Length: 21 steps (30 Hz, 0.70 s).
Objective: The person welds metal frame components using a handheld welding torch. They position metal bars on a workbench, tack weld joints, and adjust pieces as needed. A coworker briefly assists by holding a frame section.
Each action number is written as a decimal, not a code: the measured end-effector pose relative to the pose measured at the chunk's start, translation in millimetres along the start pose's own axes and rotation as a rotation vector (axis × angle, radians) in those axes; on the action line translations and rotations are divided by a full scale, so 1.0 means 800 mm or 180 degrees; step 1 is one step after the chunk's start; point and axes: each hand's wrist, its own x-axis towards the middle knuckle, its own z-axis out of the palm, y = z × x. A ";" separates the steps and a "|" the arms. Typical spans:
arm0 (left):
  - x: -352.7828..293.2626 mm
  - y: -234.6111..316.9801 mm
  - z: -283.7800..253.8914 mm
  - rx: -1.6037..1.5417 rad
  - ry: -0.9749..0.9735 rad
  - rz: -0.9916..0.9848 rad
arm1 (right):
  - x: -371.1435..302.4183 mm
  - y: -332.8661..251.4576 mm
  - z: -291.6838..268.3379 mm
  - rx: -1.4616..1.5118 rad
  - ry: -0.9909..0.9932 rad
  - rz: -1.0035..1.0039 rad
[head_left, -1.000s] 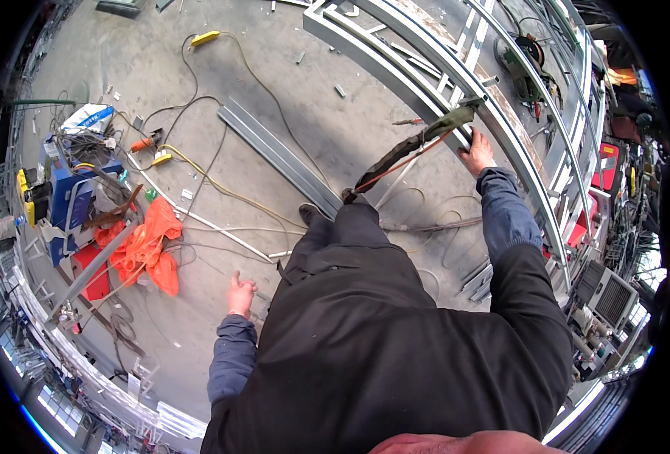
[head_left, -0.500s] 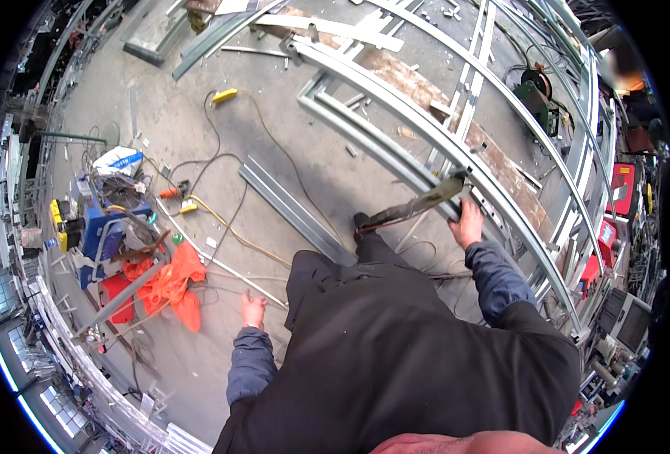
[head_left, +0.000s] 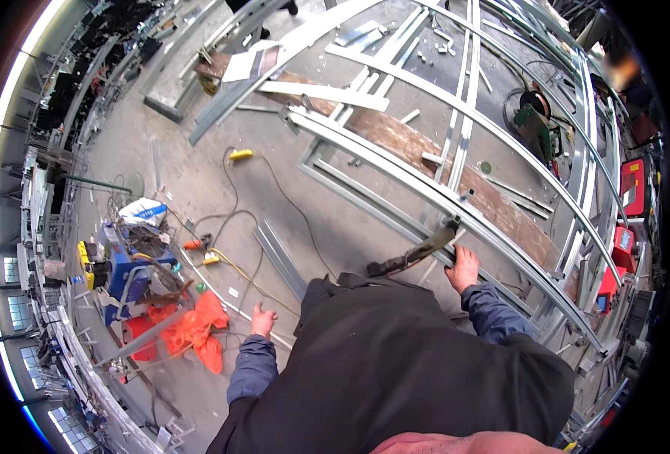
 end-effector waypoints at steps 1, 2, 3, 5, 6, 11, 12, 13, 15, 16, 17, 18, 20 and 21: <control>0.013 0.017 0.010 0.0032 -0.0151 0.0247 | -0.001 0.000 -0.001 0.0099 -0.0012 0.0006; 0.022 0.033 0.022 0.0038 -0.0232 0.0317 | -0.002 0.000 0.001 0.0147 0.0007 0.0015; 0.029 0.049 0.033 0.0081 -0.0258 0.0271 | -0.002 0.000 0.002 0.0148 -0.0040 0.0088; 0.043 0.082 0.053 0.0095 -0.0553 0.0524 | -0.002 0.000 0.008 0.0089 0.0053 0.0102; 0.047 0.094 0.058 0.0145 -0.0643 0.0477 | 0.000 0.001 0.011 0.0105 -0.0043 0.0213; 0.093 0.149 0.038 0.0674 -0.1171 0.0820 | 0.002 -0.006 0.016 -0.0034 -0.0073 0.0480; 0.108 0.158 0.025 0.0751 -0.1199 0.0812 | 0.002 -0.009 0.013 -0.0078 -0.0131 0.0581; 0.124 0.167 0.012 0.0920 -0.1179 0.0691 | 0.001 -0.016 0.014 -0.0271 -0.0078 0.0653; 0.147 0.175 -0.025 0.0640 -0.1237 0.0619 | 0.000 -0.032 0.017 -0.0511 0.0126 0.0771; 0.161 0.186 -0.043 0.0635 -0.1306 0.0452 | -0.004 -0.042 0.023 -0.0790 0.0549 0.0669; 0.175 0.198 -0.055 0.0753 -0.1289 0.0173 | 0.006 -0.050 0.030 -0.0728 0.0697 0.1000; 0.191 0.208 -0.067 0.0903 -0.1416 0.0181 | 0.009 -0.053 0.035 -0.0699 0.0685 0.1064; 0.217 0.223 -0.097 0.1299 -0.1510 0.0148 | 0.018 -0.063 0.050 -0.0870 0.0887 0.1359; 0.228 0.225 -0.114 0.1496 -0.1459 0.0091 | 0.021 -0.065 0.057 -0.0781 0.0902 0.1548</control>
